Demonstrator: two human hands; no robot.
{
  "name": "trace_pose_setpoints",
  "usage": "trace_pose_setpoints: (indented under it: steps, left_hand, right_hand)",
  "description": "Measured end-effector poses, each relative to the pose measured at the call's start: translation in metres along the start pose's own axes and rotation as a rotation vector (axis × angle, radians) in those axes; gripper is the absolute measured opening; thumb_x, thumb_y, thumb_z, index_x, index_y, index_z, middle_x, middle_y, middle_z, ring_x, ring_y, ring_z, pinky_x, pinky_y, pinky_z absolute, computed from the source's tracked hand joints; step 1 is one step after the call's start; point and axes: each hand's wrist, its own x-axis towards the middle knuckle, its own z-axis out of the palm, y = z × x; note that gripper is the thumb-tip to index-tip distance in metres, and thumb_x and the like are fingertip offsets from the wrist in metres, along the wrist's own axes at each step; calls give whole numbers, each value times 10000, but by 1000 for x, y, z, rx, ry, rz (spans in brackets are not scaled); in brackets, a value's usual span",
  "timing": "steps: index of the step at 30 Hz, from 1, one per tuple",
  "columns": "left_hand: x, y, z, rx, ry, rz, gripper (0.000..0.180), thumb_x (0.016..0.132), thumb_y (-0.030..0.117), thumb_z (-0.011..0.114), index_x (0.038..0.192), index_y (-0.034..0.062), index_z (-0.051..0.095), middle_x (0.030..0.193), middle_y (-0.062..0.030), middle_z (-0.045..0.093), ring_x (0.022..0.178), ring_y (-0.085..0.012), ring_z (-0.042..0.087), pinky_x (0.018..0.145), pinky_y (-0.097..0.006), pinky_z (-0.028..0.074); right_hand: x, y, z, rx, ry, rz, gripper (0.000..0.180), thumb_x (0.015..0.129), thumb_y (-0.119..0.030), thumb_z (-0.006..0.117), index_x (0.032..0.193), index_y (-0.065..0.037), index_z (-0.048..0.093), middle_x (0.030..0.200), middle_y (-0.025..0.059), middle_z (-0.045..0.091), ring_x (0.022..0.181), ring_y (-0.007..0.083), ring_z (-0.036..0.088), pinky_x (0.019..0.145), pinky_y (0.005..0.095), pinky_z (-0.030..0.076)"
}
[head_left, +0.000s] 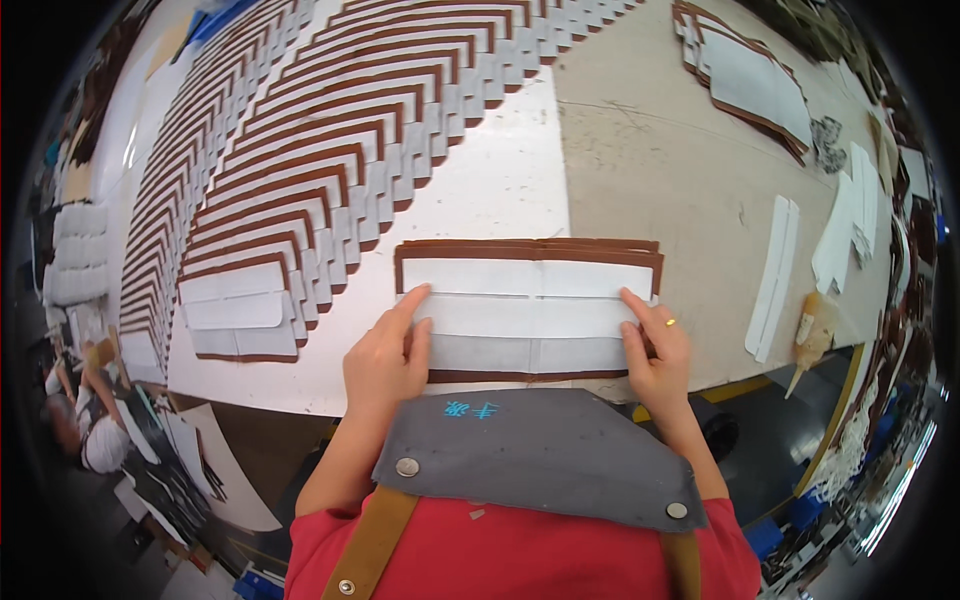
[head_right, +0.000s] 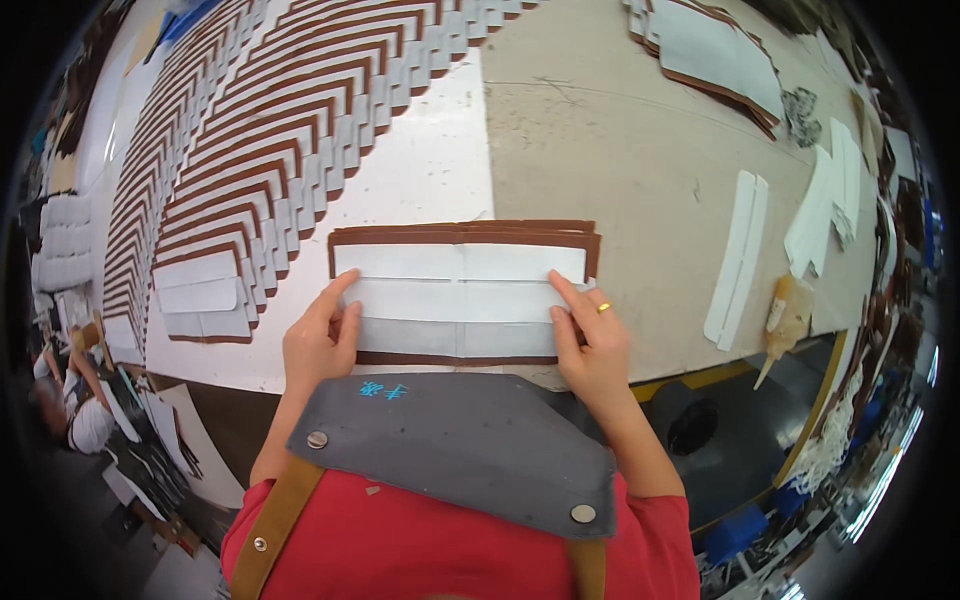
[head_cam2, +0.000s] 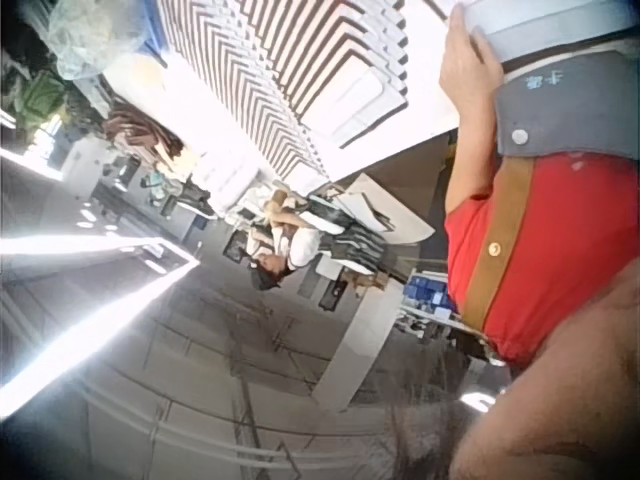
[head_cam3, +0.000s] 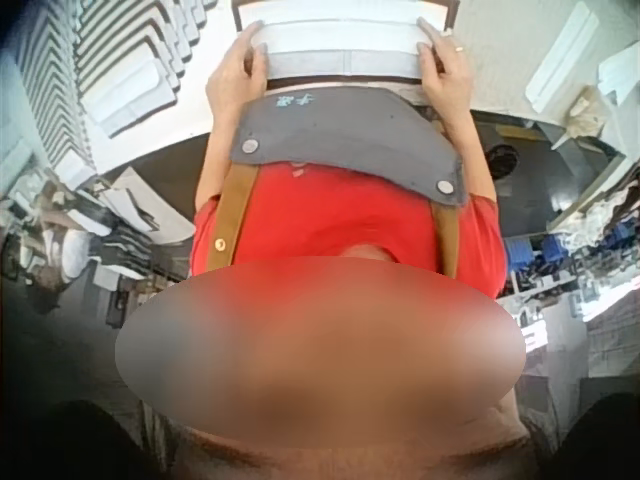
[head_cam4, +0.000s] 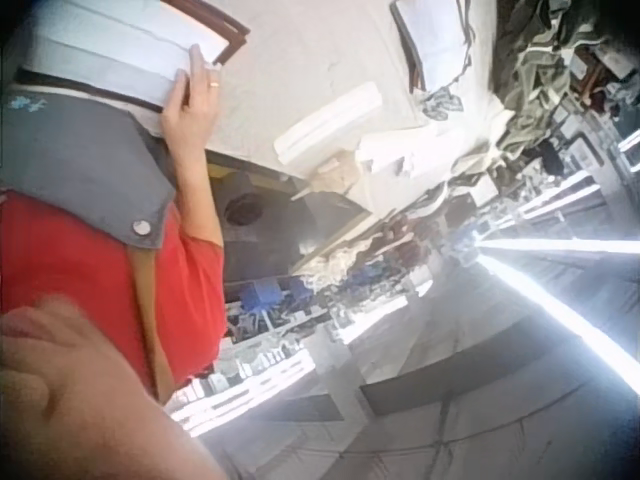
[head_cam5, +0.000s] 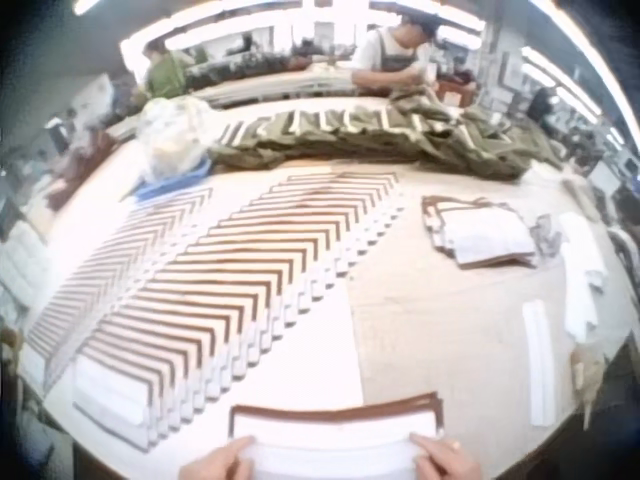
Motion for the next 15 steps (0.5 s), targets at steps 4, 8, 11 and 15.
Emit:
trace_pose_setpoints:
  steps: [4, 8, 11, 15]
  left_hand:
    - [1, -3, 2, 39, 29, 49, 298, 825, 126, 593, 1120, 153, 618, 761, -3, 649, 485, -114, 541, 453, -256, 426]
    - [2, -4, 4, 82, 37, 81, 285, 839, 131, 573, 1121, 153, 607, 717, -13, 635, 485, -133, 549, 443, -264, 417]
    - [3, -2, 1, 172, 31, 135, 272, 851, 141, 559, 1121, 152, 598, 683, -17, 619, 490, -150, 553, 441, -274, 412]
    - [9, 1, -9, 116, -42, 108, 217, 858, 144, 555, 1069, 122, 598, 659, -26, 585, 510, -177, 550, 465, -294, 415]
  right_hand:
    - [0, 0, 0, -17, 4, -20, 333, 816, -7, 587, 1147, -37, 605, 710, 61, 469, 579, 152, 437, 541, 260, 380]
    - [0, -3, 2, -105, 19, -40, 343, 823, -21, 580, 1165, -49, 587, 713, 69, 477, 554, 161, 463, 509, 278, 400]
    - [2, -2, 5, -251, 55, -78, 318, 837, -41, 566, 1154, -66, 582, 726, 72, 501, 546, 170, 498, 492, 289, 418]
    - [6, 8, -7, -436, 78, -77, 244, 853, -64, 547, 1092, -82, 592, 756, 75, 539, 569, 181, 545, 488, 300, 435]
